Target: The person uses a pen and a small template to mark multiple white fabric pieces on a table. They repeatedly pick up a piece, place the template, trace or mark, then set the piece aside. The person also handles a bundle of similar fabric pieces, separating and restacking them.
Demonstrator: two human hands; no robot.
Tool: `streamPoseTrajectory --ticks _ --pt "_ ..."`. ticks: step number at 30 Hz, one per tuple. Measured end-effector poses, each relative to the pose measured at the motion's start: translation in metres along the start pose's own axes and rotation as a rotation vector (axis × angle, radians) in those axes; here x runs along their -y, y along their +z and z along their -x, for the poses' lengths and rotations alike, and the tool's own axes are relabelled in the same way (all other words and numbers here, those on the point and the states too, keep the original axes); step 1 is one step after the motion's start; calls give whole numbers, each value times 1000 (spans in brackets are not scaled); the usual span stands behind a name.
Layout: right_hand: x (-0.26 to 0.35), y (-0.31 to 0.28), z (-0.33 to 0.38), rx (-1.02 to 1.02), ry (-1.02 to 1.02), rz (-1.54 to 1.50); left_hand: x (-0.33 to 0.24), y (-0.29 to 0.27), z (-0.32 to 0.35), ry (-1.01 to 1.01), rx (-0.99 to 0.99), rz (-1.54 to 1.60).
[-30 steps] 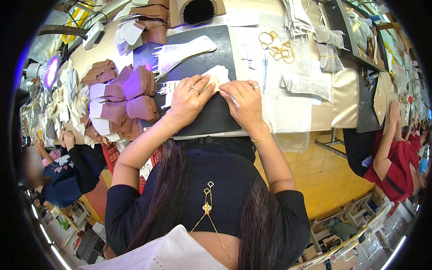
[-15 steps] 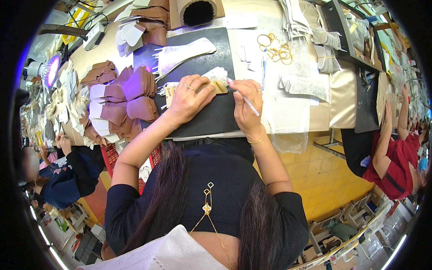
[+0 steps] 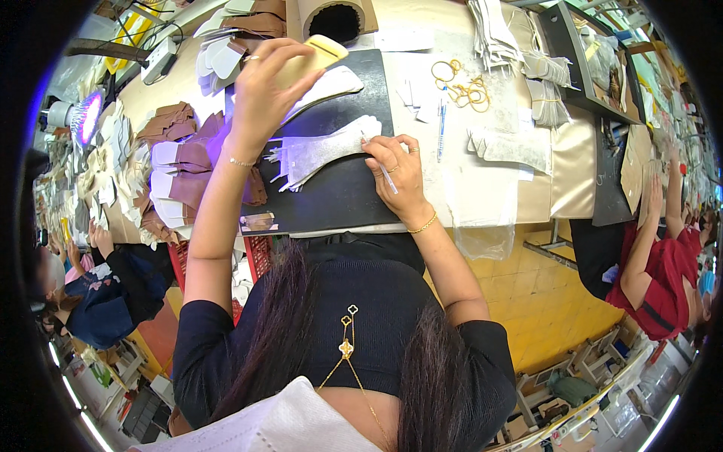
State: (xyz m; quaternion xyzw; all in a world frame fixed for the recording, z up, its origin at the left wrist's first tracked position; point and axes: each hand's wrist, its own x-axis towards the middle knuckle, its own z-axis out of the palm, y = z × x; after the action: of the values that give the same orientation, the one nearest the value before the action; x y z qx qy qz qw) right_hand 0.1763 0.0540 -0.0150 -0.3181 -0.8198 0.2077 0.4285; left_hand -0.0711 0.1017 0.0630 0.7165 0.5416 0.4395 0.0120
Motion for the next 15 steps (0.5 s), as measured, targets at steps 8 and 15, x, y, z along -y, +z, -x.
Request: streamPoseTrajectory --ticks 8,15 --pt "-6 -9 -3 -153 67 4 6 24 26 -32 400 -122" --pt "-13 -16 -2 -134 71 63 -45 27 80 8 398 -8"
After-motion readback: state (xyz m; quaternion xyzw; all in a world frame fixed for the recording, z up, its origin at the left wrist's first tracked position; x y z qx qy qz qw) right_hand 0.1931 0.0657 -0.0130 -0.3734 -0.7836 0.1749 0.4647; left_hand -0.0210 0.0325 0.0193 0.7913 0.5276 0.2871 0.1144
